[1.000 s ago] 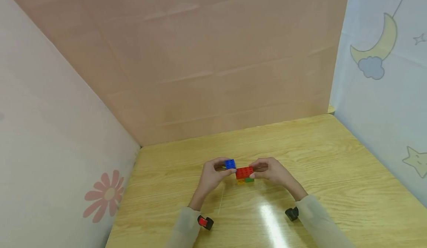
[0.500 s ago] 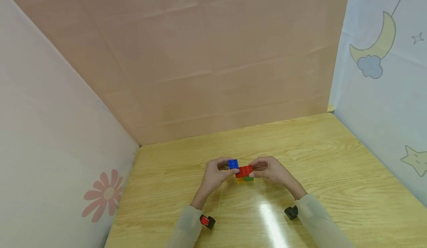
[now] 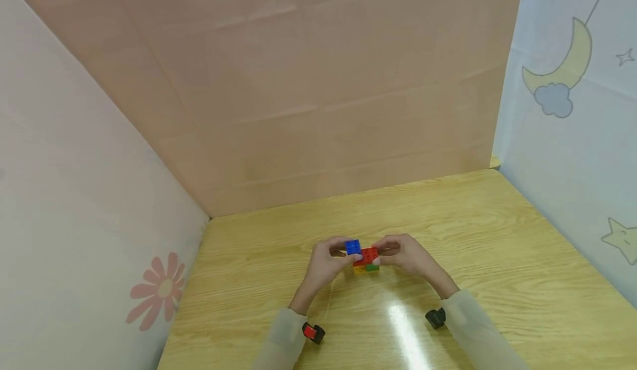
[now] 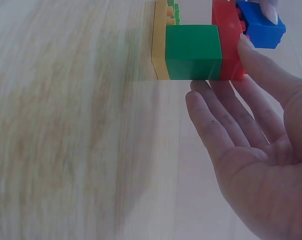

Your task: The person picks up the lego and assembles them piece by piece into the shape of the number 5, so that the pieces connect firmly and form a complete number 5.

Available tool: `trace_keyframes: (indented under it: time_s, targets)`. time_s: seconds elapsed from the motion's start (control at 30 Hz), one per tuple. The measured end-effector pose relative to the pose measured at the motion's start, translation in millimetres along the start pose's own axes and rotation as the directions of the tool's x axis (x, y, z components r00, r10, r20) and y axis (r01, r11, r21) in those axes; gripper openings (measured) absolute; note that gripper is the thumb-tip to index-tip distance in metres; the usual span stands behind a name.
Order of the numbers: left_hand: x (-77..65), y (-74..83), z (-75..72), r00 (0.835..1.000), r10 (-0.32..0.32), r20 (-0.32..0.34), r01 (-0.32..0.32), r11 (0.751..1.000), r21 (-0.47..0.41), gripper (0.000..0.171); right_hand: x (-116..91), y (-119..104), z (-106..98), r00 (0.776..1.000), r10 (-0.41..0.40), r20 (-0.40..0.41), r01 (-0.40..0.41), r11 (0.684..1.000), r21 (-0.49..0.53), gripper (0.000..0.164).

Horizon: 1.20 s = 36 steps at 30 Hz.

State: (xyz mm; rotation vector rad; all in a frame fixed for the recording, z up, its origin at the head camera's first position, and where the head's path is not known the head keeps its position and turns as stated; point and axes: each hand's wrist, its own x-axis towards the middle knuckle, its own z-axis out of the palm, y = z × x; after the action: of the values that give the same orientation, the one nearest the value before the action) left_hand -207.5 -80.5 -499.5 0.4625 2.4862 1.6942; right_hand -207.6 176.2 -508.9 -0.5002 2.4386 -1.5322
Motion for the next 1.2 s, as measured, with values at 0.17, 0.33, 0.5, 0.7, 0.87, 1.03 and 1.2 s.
trace_keyframes:
  time_s: [0.17, 0.33, 0.5, 0.7, 0.87, 1.03, 1.2]
  targets:
    - [-0.2, -0.1, -0.3, 1.000, 0.010, 0.007, -0.010, 1.000, 0.028, 0.032, 0.4, -0.7, 0.3, 1.000, 0.000, -0.002, 0.000, 1.000, -0.004, 0.036]
    - [0.4, 0.3, 0.4, 1.000, 0.026, 0.009, -0.026, 0.998, 0.061, 0.034, 0.3, -0.9, 0.5, 1.000, 0.007, -0.003, -0.007, 1.000, 0.000, 0.036]
    - [0.7, 0.2, 1.2, 1.000, 0.025, 0.004, -0.026, 0.994, 0.103, 0.037, 0.3, 0.3, 0.7, 1.000, 0.003, 0.000, -0.003, 1.000, 0.007, 0.036]
    - [0.9, 2.7, 0.3, 0.999, 0.032, 0.018, -0.034, 0.989, 0.146, 0.040, 0.4, 0.6, -0.9, 1.000, -0.002, 0.002, 0.002, 1.000, 0.004, 0.035]
    - [1.2, 6.0, -1.0, 0.998, 0.042, 0.041, -0.049, 0.981, 0.187, 0.040, 1.0, -0.3, -0.8, 1.000, 0.003, -0.002, -0.003, 1.000, -0.001, 0.035]
    - [0.8, 7.2, -2.0, 0.999, 0.024, 0.046, -0.033, 0.979, 0.203, 0.042, 1.0, -0.8, -0.1, 1.000, 0.005, 0.001, -0.005, 1.000, 0.006, 0.036]
    - [0.8, 7.4, -5.0, 0.998, 0.022, 0.054, -0.034, 0.973, 0.229, 0.043, 1.1, -1.1, 1.8, 1.000, 0.012, 0.001, -0.012, 1.000, 0.014, 0.036]
